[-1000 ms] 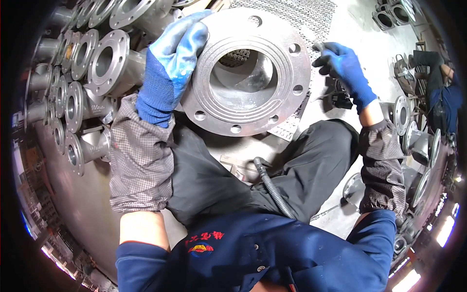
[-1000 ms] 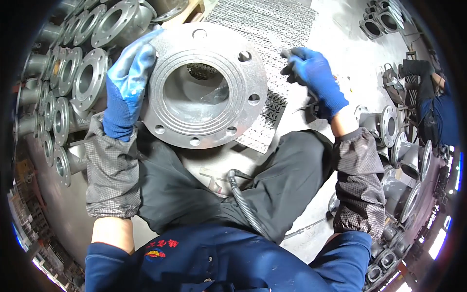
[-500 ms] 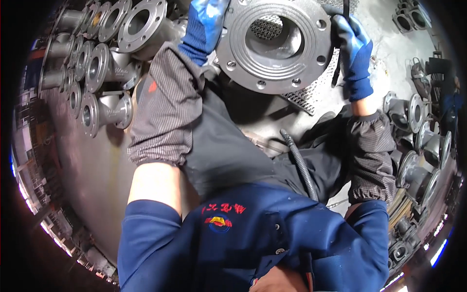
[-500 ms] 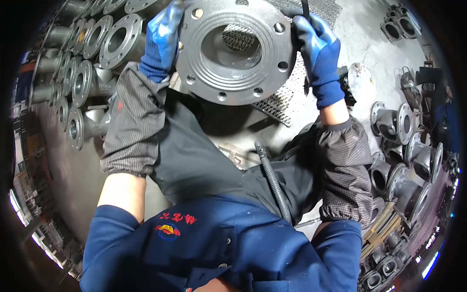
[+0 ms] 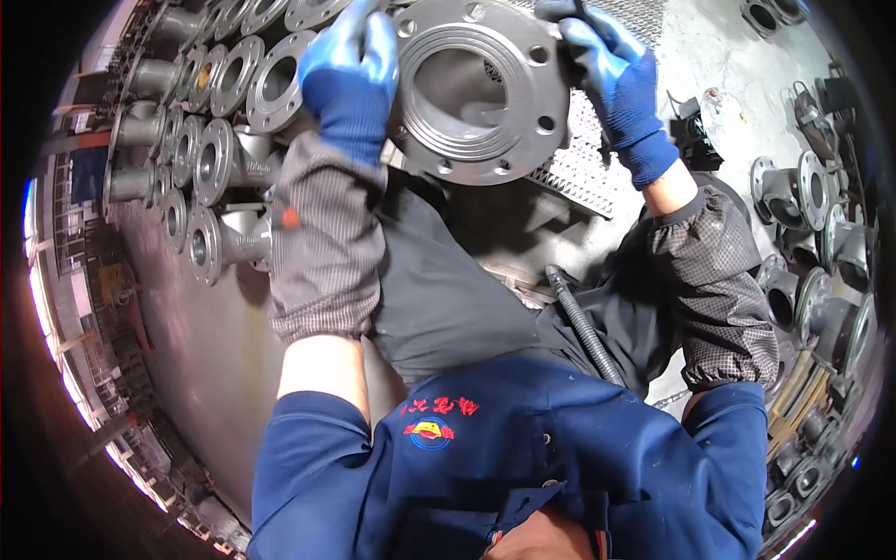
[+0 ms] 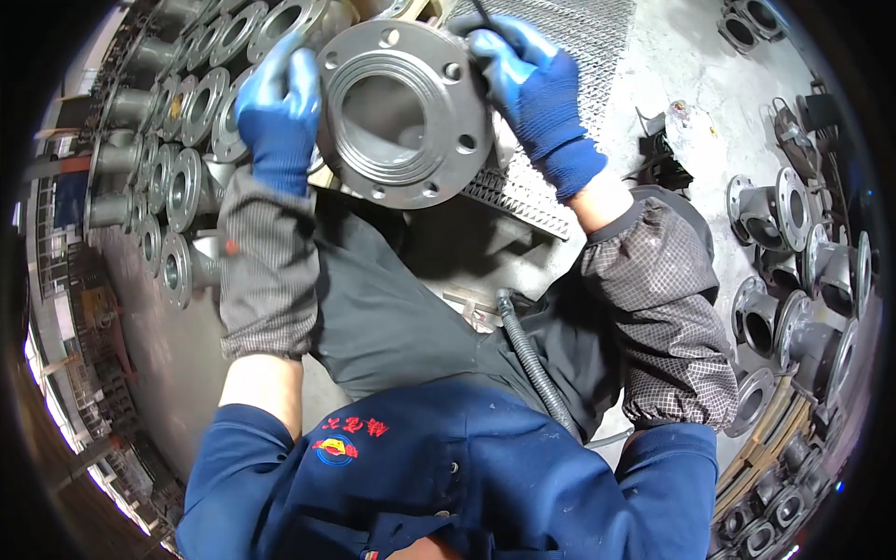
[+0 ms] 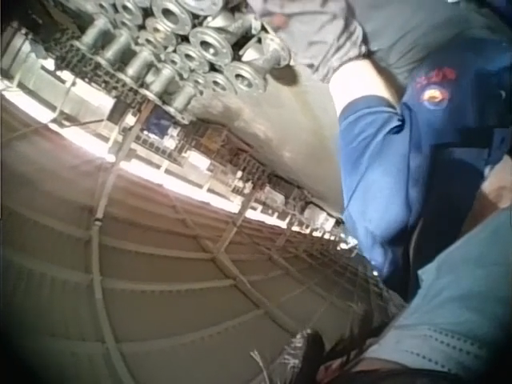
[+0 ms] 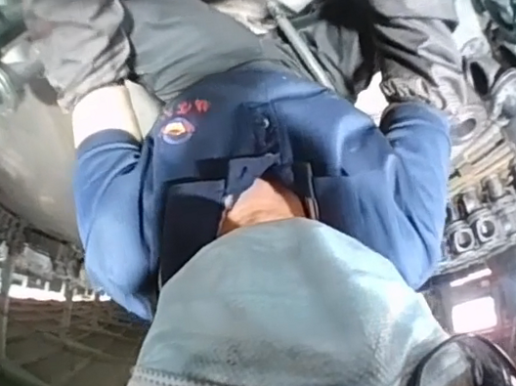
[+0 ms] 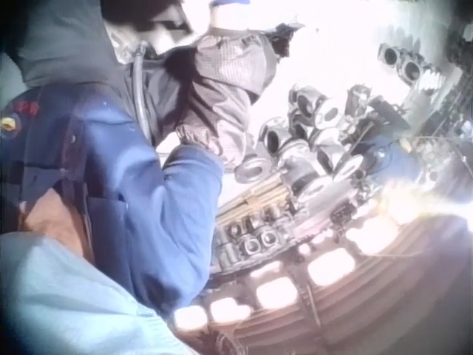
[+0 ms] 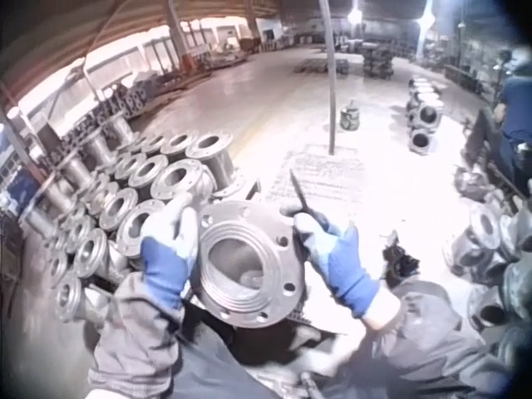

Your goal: The person, wearing gloves, uses a metal scriber to clean the interior and outer surfaces of several metal flanges. They pick up one flange at a time from a pallet, rotate it to different sides, and scrape away residue from the rims and interior before placing it back down.

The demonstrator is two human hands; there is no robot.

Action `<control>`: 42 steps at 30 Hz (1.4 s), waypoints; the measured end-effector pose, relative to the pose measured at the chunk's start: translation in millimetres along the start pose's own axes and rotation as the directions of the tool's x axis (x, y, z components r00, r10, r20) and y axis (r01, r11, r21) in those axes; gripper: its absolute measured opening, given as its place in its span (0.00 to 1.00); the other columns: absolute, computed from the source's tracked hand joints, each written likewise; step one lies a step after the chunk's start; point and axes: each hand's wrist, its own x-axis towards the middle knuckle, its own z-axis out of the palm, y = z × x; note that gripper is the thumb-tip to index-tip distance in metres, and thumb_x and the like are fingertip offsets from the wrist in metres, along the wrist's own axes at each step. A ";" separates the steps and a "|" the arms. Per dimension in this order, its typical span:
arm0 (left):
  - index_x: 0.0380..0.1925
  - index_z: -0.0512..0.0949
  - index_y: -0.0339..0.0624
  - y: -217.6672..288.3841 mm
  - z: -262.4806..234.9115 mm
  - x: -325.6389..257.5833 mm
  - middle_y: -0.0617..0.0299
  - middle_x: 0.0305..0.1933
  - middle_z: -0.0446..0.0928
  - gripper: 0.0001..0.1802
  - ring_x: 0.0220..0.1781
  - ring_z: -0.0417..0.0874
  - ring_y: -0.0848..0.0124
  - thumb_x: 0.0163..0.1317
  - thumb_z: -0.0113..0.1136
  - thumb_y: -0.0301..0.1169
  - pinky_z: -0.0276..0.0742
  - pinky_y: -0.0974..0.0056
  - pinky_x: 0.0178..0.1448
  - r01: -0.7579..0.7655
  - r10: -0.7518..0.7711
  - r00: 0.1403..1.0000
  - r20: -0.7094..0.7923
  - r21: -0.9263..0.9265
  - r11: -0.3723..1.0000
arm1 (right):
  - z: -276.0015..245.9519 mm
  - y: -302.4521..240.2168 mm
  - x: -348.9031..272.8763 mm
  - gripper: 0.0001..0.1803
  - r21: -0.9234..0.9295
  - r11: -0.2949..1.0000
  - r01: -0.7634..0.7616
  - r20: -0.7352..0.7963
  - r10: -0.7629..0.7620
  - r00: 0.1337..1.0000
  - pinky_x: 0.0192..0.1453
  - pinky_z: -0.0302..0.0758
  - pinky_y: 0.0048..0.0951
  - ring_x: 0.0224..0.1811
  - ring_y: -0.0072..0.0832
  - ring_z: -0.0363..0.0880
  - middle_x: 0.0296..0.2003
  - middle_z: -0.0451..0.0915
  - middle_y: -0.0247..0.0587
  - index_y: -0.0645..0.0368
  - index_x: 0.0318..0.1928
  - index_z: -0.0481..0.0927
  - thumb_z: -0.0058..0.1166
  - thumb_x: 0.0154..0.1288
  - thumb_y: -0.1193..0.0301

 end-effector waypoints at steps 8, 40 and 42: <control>0.68 0.43 0.33 45.4 2.2 -56.8 0.42 0.32 0.79 0.61 0.31 0.82 0.53 0.44 0.67 0.55 0.78 0.59 0.37 0.163 -0.188 0.902 0.390 0.098 0.982 | 34.1 -17.7 19.2 0.15 -0.172 0.978 -0.118 0.181 0.149 0.972 0.33 0.77 0.19 0.29 0.20 0.80 0.31 0.82 0.40 0.61 0.49 0.79 0.52 0.63 0.70; 0.63 0.62 0.34 -21.4 16.1 26.6 0.49 0.62 0.67 0.41 0.63 0.69 0.63 0.47 0.67 0.30 0.62 0.62 0.66 0.184 0.010 0.879 0.477 -0.357 0.916 | -39.6 132.5 34.7 0.20 0.220 0.730 -0.647 -0.195 0.682 0.705 0.51 0.71 0.33 0.45 0.33 0.76 0.46 0.77 0.50 0.64 0.53 0.74 0.45 0.66 0.64; 0.63 0.61 0.32 -33.4 7.7 21.9 0.48 0.64 0.66 0.40 0.65 0.66 0.62 0.49 0.65 0.30 0.57 0.61 0.69 0.206 0.004 0.874 0.486 -0.379 0.902 | -34.3 135.8 40.2 0.21 0.283 0.696 -0.660 -0.221 0.717 0.661 0.53 0.70 0.34 0.48 0.34 0.75 0.49 0.76 0.50 0.63 0.54 0.74 0.46 0.65 0.64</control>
